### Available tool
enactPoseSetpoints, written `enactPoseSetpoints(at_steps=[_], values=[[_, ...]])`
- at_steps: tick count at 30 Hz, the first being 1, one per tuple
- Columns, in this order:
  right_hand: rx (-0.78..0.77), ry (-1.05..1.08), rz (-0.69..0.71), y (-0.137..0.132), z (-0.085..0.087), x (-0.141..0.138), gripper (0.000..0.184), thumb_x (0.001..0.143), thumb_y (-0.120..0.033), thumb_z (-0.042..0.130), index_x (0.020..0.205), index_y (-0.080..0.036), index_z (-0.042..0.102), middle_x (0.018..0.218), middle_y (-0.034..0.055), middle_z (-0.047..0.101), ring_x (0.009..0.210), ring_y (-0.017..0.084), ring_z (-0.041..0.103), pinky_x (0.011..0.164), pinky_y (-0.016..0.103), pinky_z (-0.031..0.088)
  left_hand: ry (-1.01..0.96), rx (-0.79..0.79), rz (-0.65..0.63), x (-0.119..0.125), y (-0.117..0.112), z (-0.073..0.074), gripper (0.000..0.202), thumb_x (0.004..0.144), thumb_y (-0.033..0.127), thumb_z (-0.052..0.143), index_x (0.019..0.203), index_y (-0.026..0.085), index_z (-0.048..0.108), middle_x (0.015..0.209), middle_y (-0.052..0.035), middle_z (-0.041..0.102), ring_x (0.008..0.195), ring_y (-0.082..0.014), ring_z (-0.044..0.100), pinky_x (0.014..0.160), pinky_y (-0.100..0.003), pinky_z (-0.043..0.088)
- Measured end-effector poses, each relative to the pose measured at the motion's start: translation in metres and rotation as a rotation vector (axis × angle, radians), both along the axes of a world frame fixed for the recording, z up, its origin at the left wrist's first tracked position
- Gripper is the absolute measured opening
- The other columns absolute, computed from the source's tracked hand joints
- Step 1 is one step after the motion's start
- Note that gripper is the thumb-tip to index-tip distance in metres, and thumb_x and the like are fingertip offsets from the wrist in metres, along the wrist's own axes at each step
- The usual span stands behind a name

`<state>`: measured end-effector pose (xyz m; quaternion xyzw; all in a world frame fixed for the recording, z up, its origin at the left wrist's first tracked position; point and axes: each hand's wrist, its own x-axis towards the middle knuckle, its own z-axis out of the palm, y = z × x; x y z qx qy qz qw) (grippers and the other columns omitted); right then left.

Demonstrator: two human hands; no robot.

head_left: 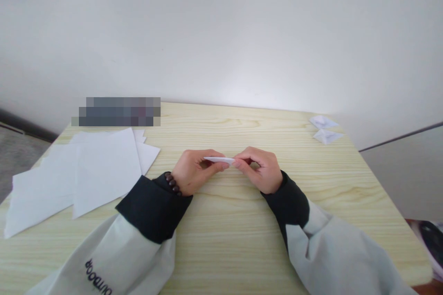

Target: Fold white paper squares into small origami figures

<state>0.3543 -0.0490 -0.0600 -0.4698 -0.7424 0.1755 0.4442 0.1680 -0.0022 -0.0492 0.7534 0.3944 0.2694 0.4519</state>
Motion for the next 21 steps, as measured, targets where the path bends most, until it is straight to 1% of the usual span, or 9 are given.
enactPoseSetpoints(at_steps=[2, 6, 8, 12, 16, 18, 21], values=[[-0.007, -0.001, 0.008, -0.0001, 0.0002, -0.0005, 0.016, 0.085, -0.029, 0.056, 0.077, -0.018, 0.065, 0.065, 0.0013, 0.064, 0.054, 0.009, 0.055, 0.051, 0.021, 0.043, -0.016, 0.019, 0.002, -0.0002, -0.0005, 0.0012, 0.025, 0.074, 0.039, 0.062, 0.078, 0.016, 0.071, 0.074, -0.0023, 0.072, 0.067, -0.0153, 0.063, 0.061, -0.022, 0.048], [0.003, -0.013, 0.006, -0.0004, 0.0008, -0.0014, 0.016, 0.085, -0.026, 0.055, 0.076, -0.018, 0.064, 0.065, 0.0008, 0.064, 0.054, 0.009, 0.053, 0.051, 0.020, 0.042, 0.003, 0.061, -0.004, -0.0002, -0.0009, 0.0030, 0.023, 0.074, 0.038, 0.062, 0.077, 0.017, 0.071, 0.072, -0.0008, 0.071, 0.066, -0.0143, 0.062, 0.059, -0.021, 0.048], [-0.008, -0.011, -0.008, -0.0007, 0.0011, -0.0017, 0.015, 0.085, -0.026, 0.055, 0.075, -0.018, 0.064, 0.064, 0.0005, 0.063, 0.053, 0.009, 0.053, 0.050, 0.021, 0.042, -0.002, 0.056, -0.004, -0.0003, -0.0007, 0.0023, 0.022, 0.074, 0.038, 0.062, 0.077, 0.017, 0.071, 0.073, -0.0008, 0.072, 0.066, -0.0143, 0.062, 0.060, -0.021, 0.047], [-0.057, 0.028, -0.013, -0.0018, 0.0018, -0.0017, 0.016, 0.084, -0.027, 0.054, 0.074, -0.018, 0.063, 0.063, 0.0003, 0.061, 0.053, 0.009, 0.052, 0.050, 0.021, 0.041, -0.023, -0.015, -0.002, -0.0004, -0.0008, 0.0010, 0.025, 0.072, 0.039, 0.065, 0.078, 0.015, 0.071, 0.071, -0.0020, 0.071, 0.063, -0.0143, 0.062, 0.057, -0.021, 0.047], [-0.057, 0.021, 0.052, -0.0027, 0.0032, -0.0015, 0.017, 0.085, -0.025, 0.051, 0.074, -0.017, 0.061, 0.064, 0.0007, 0.058, 0.056, 0.010, 0.050, 0.052, 0.023, 0.040, -0.117, -0.137, -0.036, 0.0002, -0.0024, 0.0032, 0.028, 0.072, 0.040, 0.065, 0.081, 0.014, 0.069, 0.074, -0.0045, 0.071, 0.068, -0.0163, 0.064, 0.063, -0.023, 0.050], [-0.051, 0.011, 0.074, -0.0029, 0.0040, -0.0013, 0.019, 0.086, -0.024, 0.049, 0.072, -0.017, 0.060, 0.062, 0.0003, 0.056, 0.055, 0.010, 0.049, 0.053, 0.023, 0.039, -0.142, -0.138, -0.075, -0.0003, -0.0024, 0.0039, 0.029, 0.077, 0.041, 0.060, 0.083, 0.014, 0.068, 0.075, -0.0047, 0.071, 0.068, -0.0158, 0.064, 0.062, -0.023, 0.050], [-0.069, 0.006, 0.105, -0.0030, 0.0051, -0.0004, 0.024, 0.087, -0.022, 0.046, 0.070, -0.017, 0.061, 0.060, -0.0008, 0.053, 0.054, 0.009, 0.046, 0.052, 0.023, 0.037, -0.078, -0.049, -0.114, -0.0031, -0.0003, 0.0030, 0.039, 0.086, 0.044, 0.045, 0.077, 0.014, 0.068, 0.067, -0.0034, 0.068, 0.060, -0.0138, 0.060, 0.056, -0.022, 0.046]])
